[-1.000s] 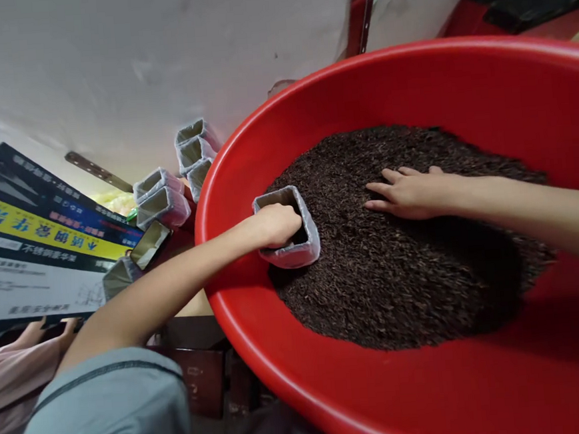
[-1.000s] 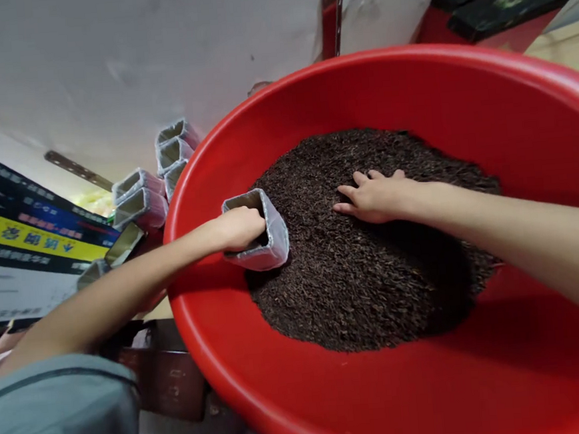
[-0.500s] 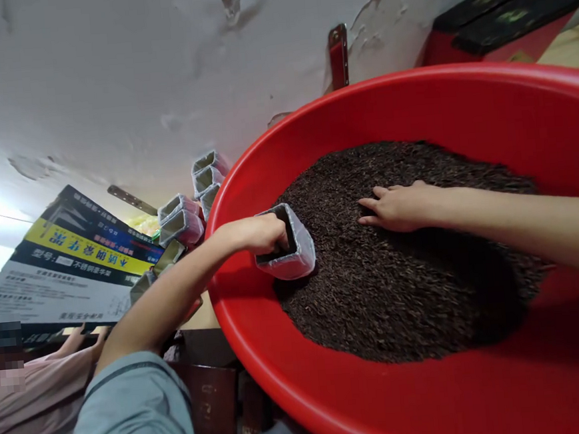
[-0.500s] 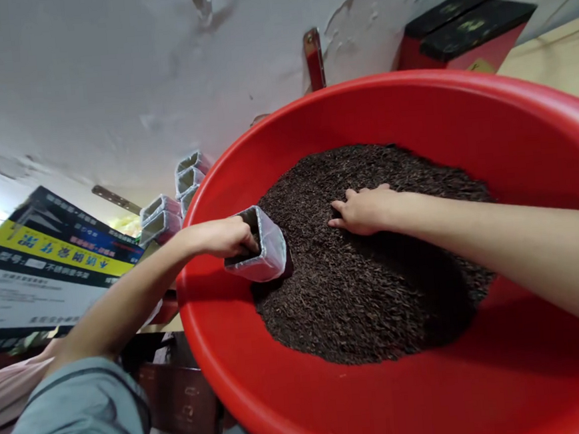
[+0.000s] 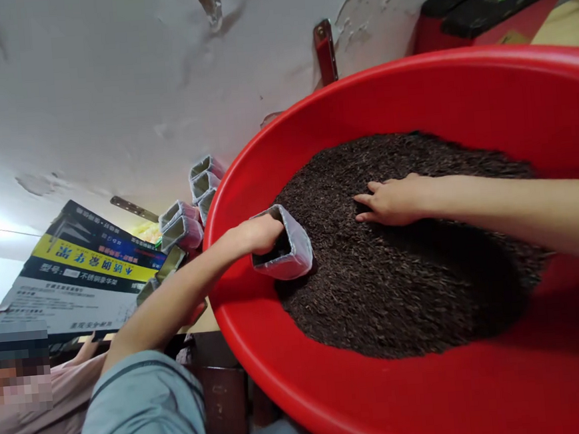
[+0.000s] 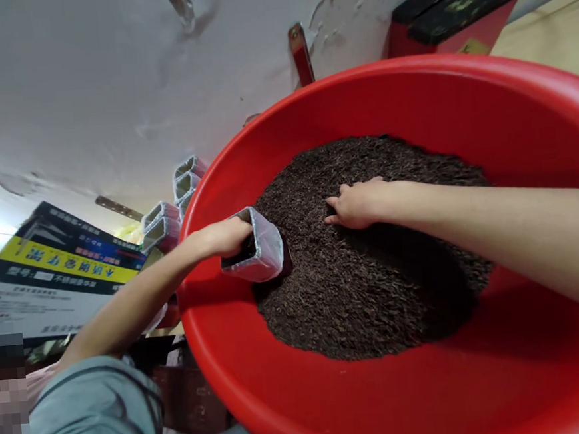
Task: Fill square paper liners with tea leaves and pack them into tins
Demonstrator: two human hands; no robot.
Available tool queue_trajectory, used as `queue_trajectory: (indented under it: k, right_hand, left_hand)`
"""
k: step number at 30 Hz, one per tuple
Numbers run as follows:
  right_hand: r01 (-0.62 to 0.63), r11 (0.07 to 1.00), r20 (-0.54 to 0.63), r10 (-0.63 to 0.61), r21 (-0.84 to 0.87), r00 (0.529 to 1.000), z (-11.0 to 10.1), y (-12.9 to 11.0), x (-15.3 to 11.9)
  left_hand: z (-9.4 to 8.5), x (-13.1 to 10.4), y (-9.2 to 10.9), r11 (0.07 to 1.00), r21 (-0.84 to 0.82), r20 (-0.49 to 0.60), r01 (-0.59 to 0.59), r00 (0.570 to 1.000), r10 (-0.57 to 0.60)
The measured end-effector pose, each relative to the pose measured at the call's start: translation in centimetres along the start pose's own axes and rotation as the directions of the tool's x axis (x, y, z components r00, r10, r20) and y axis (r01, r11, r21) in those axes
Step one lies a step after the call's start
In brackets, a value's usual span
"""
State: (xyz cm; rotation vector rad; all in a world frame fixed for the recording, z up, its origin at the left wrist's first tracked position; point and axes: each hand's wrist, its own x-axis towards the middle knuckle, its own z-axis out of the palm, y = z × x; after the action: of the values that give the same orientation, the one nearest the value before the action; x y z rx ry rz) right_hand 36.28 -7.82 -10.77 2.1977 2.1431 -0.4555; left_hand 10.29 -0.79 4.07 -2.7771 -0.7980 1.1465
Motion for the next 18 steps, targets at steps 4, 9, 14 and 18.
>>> queue_trajectory:
  k: [4,9,14,18]
  right_hand:
    - [0.015,1.0,-0.022,-0.015,0.004,1.0,0.5,0.4,0.4]
    - [0.002,0.998,-0.025,0.0,0.068,1.0,0.3,0.2,0.5]
    - [-0.016,0.997,-0.002,0.016,0.071,1.0,-0.5,-0.5,-0.1]
    - [-0.03,0.997,0.026,0.028,0.074,0.999,-0.9,-0.7,-0.3]
  left_hand:
    - [0.2,-0.7,-0.2,1.0,-0.028,0.115,-0.004,0.993,0.007]
    - [-1.1,-2.8,-1.5,0.968,-0.187,0.057,-0.166,0.982,0.179]
    - [0.2,-1.0,-0.5,0.997,-0.073,-0.018,0.001,1.0,-0.002]
    - [1.3,0.3,0.6,0.998,-0.038,0.088,0.04,0.995,-0.037]
